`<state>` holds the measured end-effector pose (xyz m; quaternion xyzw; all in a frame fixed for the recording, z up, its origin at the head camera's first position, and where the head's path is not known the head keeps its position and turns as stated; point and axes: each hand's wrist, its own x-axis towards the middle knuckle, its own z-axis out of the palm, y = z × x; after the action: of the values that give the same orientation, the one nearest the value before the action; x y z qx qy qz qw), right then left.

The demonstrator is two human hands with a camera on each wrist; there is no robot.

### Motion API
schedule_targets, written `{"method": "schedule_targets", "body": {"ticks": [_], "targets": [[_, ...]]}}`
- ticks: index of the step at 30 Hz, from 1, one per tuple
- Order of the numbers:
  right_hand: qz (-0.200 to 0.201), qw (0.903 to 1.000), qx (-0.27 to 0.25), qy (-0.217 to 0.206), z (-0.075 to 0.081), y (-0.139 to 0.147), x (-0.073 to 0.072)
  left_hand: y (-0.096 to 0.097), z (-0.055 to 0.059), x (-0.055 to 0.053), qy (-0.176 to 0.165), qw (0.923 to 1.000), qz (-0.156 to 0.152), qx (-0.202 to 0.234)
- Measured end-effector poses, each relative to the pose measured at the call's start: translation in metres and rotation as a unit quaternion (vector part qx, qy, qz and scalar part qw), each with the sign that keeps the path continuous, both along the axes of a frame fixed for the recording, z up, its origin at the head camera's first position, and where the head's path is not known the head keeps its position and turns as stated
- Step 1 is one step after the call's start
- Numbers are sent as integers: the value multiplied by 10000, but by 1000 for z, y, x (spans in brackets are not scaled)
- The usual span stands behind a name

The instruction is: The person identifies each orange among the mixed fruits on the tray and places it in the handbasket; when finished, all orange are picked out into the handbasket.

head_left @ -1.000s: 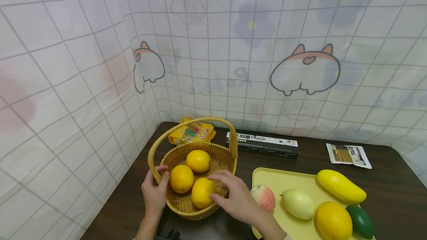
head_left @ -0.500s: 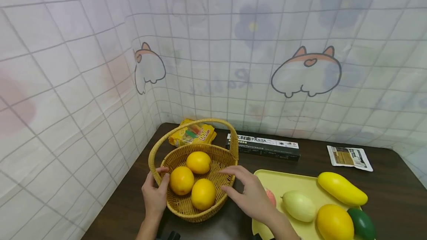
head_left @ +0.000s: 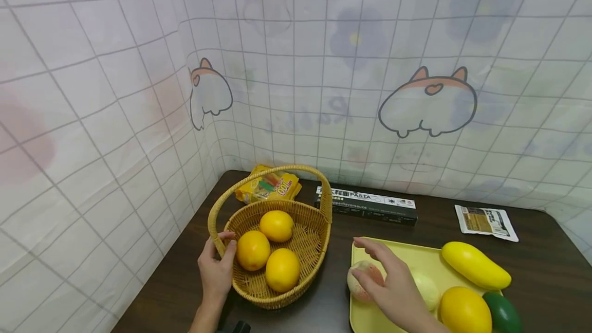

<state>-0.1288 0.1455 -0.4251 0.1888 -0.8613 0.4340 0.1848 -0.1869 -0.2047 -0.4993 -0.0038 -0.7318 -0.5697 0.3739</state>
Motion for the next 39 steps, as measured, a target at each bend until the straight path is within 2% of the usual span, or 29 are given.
{"method": "schedule_targets", "body": {"ticks": [3, 6, 12, 19, 24, 27, 31, 34, 39], "targets": [[-260, 9991, 187, 283, -4, 16, 5, 0, 0, 0, 8, 10000, 13, 8], [-606, 9971, 232, 394, -8, 31, 10, 1, 0, 0, 11, 10000, 33, -7], [-1580, 9873, -128, 36, -18, 60, 25, 6, 9, 4, -8, 10000, 65, -65], [-2673, 9611, -603, -358, -25, 94, 31, 16, 34, 19, -7, 9999, 49, -124], [-3394, 9325, -1121, -513, -27, 111, 33, 16, 36, 21, -39, 10000, 26, -87], [-3623, 9221, -1282, -449, -31, 118, 33, 15, 34, 20, -25, 10000, 28, -58], [-3685, 9204, -1221, -473, -37, 125, 32, 14, 33, 20, -16, 9999, 64, -79], [-3635, 9226, -1094, -678, -41, 131, 31, 14, 34, 20, -17, 9999, 40, -106], [-3309, 9356, -673, -1030, -48, 141, 32, 15, 35, 19, -40, 10000, 0, -82]]}}
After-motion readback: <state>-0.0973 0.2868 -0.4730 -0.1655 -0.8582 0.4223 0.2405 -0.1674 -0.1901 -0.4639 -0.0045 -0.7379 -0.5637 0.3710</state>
